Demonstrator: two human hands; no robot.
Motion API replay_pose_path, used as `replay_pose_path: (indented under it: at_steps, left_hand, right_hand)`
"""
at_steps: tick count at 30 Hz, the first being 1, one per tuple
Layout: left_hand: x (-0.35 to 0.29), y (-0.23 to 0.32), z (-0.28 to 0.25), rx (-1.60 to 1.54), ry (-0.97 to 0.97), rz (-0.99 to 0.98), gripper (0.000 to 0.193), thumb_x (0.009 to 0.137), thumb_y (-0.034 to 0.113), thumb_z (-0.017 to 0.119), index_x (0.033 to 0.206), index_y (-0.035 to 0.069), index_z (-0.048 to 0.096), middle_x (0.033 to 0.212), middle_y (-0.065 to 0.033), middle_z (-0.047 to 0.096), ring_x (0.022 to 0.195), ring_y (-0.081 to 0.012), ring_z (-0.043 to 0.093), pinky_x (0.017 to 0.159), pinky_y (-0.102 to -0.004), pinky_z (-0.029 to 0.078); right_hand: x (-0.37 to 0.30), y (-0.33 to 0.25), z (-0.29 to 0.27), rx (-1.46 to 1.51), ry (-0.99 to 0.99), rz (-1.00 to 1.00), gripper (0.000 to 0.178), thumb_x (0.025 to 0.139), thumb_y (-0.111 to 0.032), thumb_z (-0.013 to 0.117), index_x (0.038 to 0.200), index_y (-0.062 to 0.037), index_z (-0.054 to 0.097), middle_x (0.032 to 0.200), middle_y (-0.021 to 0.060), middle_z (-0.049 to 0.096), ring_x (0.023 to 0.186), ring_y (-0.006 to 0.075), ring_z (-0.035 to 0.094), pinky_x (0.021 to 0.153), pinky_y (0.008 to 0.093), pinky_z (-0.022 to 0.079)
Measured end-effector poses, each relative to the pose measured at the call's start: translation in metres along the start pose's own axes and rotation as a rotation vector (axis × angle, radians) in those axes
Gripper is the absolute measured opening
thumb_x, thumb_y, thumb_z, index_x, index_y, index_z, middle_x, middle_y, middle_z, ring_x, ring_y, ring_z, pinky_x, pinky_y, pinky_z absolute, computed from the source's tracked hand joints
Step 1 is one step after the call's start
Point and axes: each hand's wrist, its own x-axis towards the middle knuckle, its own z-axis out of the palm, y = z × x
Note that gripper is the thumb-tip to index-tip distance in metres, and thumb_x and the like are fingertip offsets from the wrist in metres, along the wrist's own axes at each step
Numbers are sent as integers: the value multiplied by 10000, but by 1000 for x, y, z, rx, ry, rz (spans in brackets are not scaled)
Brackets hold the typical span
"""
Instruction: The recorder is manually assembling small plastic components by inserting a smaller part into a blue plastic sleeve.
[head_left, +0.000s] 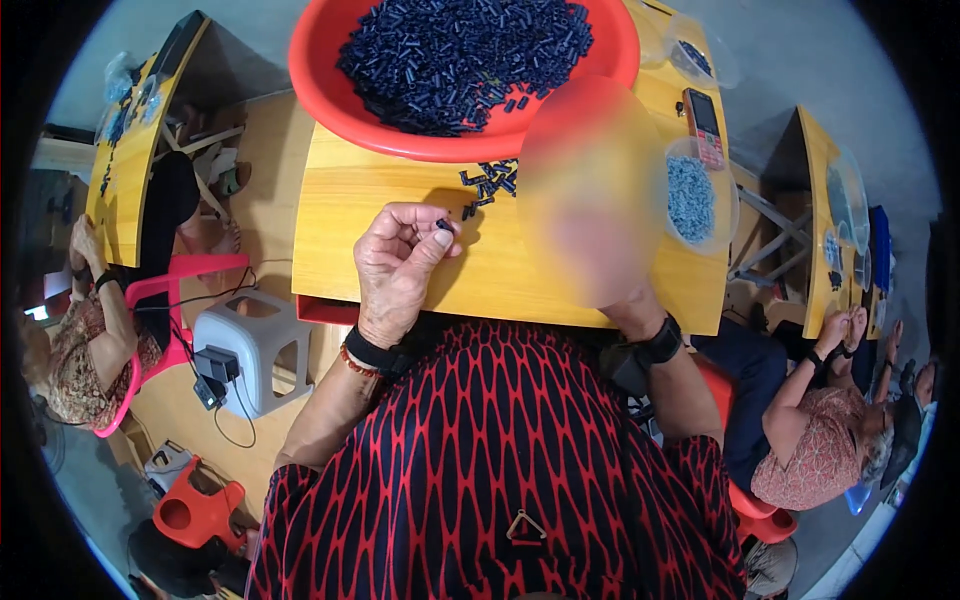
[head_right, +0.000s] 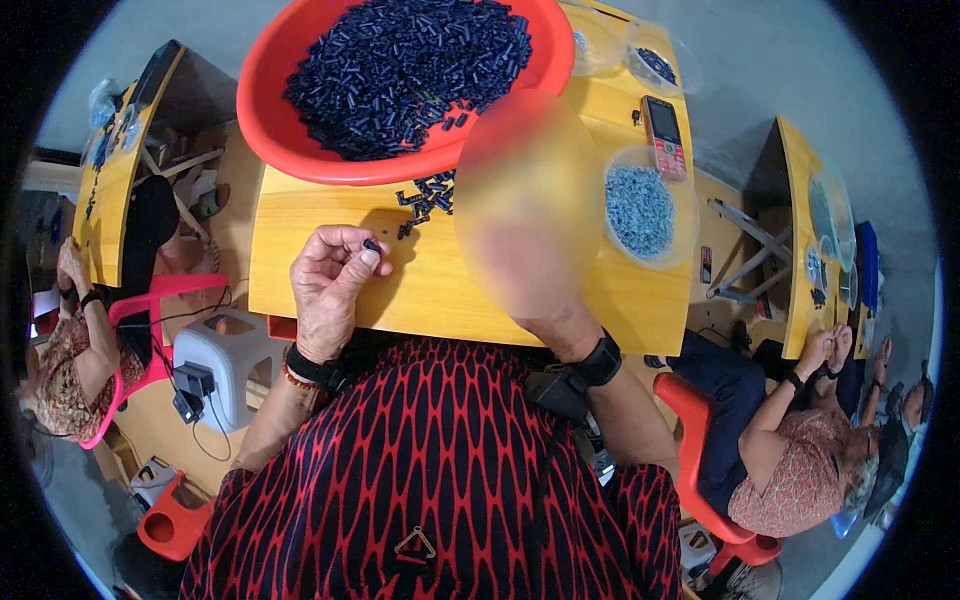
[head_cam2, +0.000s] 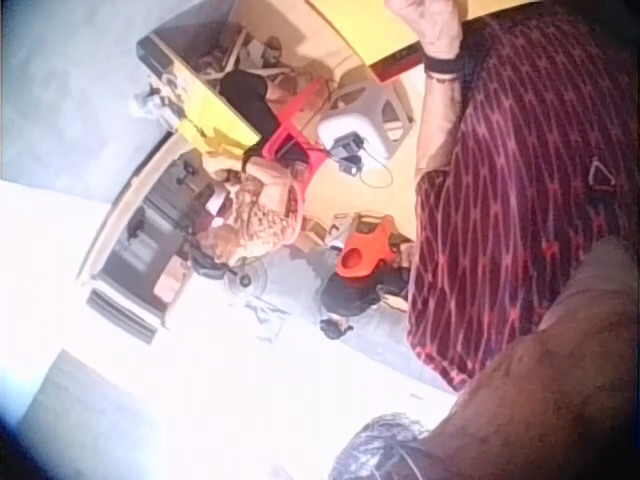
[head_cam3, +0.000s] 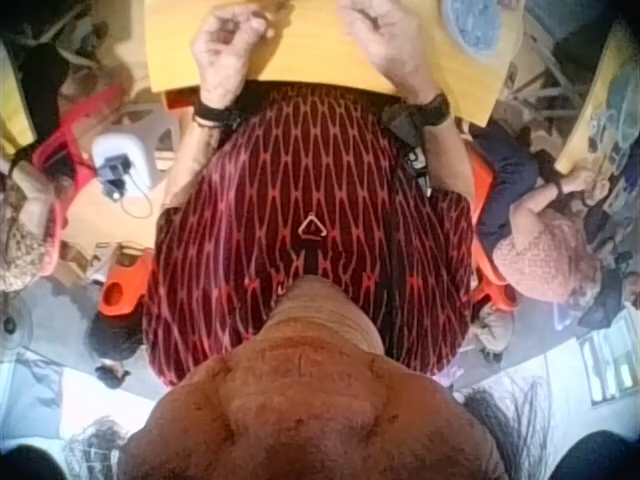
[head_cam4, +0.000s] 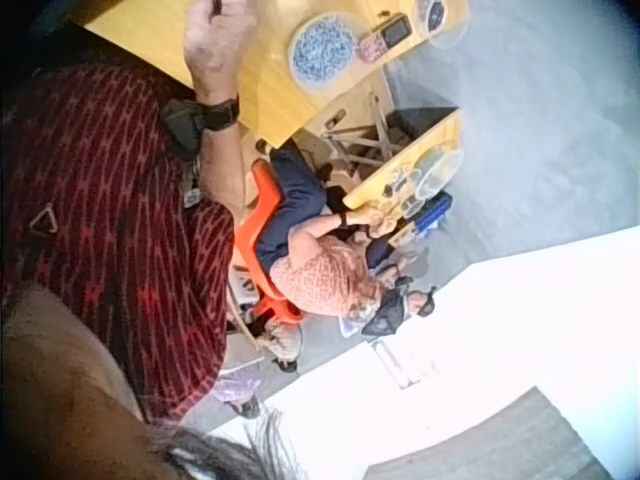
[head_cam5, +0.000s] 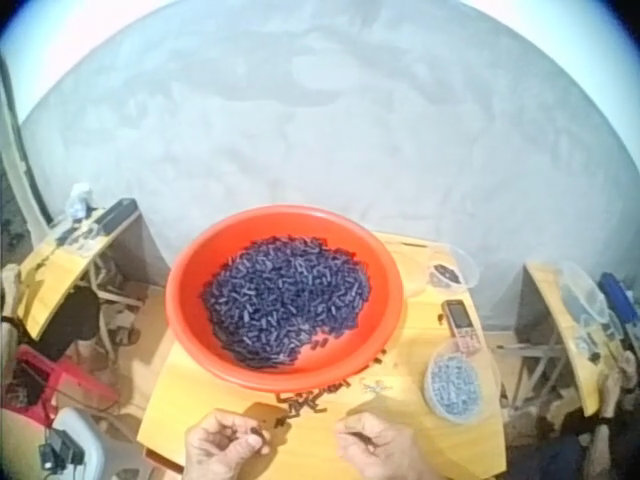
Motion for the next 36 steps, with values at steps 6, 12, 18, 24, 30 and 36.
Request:
replay_pose_path:
  at_steps: [6, 12, 18, 24, 30, 36]
  left_hand:
    - [-4, 5, 1, 132, -30, 61, 180, 891, -1, 658, 1062, 5, 603, 907, -45, 647, 771, -97, 598, 744, -248, 521]
    - [-6, 12, 12, 231, -91, 35, 254, 892, 4, 659, 1140, 0, 603, 896, -5, 623, 764, -69, 559, 721, -216, 485]
    - [-7, 12, 15, 77, -81, -17, 160, 896, 21, 660, 1039, 9, 589, 882, -4, 602, 766, -78, 570, 713, -221, 490]
    - [-7, 9, 13, 95, -139, -62, 122, 906, 58, 661, 989, 9, 585, 865, -15, 603, 734, -84, 568, 691, -220, 485]
    - [-8, 9, 13, 77, -188, -106, 145, 916, 102, 666, 988, -1, 595, 814, -10, 602, 708, -78, 560, 687, -216, 480]
    - [-8, 9, 11, 78, -191, -111, 121, 915, 74, 661, 990, 0, 603, 819, -8, 606, 709, -68, 556, 675, -208, 484]
  right_hand:
    - [8, -12, 18, 339, -124, 102, 106, 923, 0, 605, 1028, 7, 617, 932, 83, 676, 730, 128, 664, 662, 247, 546]
    - [12, -6, 25, 471, -152, 17, 105, 927, -6, 609, 1030, 6, 625, 905, 68, 671, 759, 135, 667, 676, 256, 551]
    - [13, -3, 22, 363, -175, -12, 118, 928, -10, 609, 1034, 2, 657, 914, 53, 652, 767, 99, 638, 698, 243, 538]
    - [16, -17, 18, 143, -217, -10, 131, 911, -7, 618, 1037, 11, 652, 895, 19, 639, 778, 61, 602, 699, 222, 507]
    - [15, -26, 23, 17, -221, 19, 119, 895, 3, 619, 1012, 24, 623, 884, 25, 640, 801, 57, 586, 701, 242, 503]
    - [21, -35, 20, -184, -266, -162, 108, 863, 20, 629, 967, 28, 604, 846, 98, 646, 780, 153, 642, 689, 292, 516]
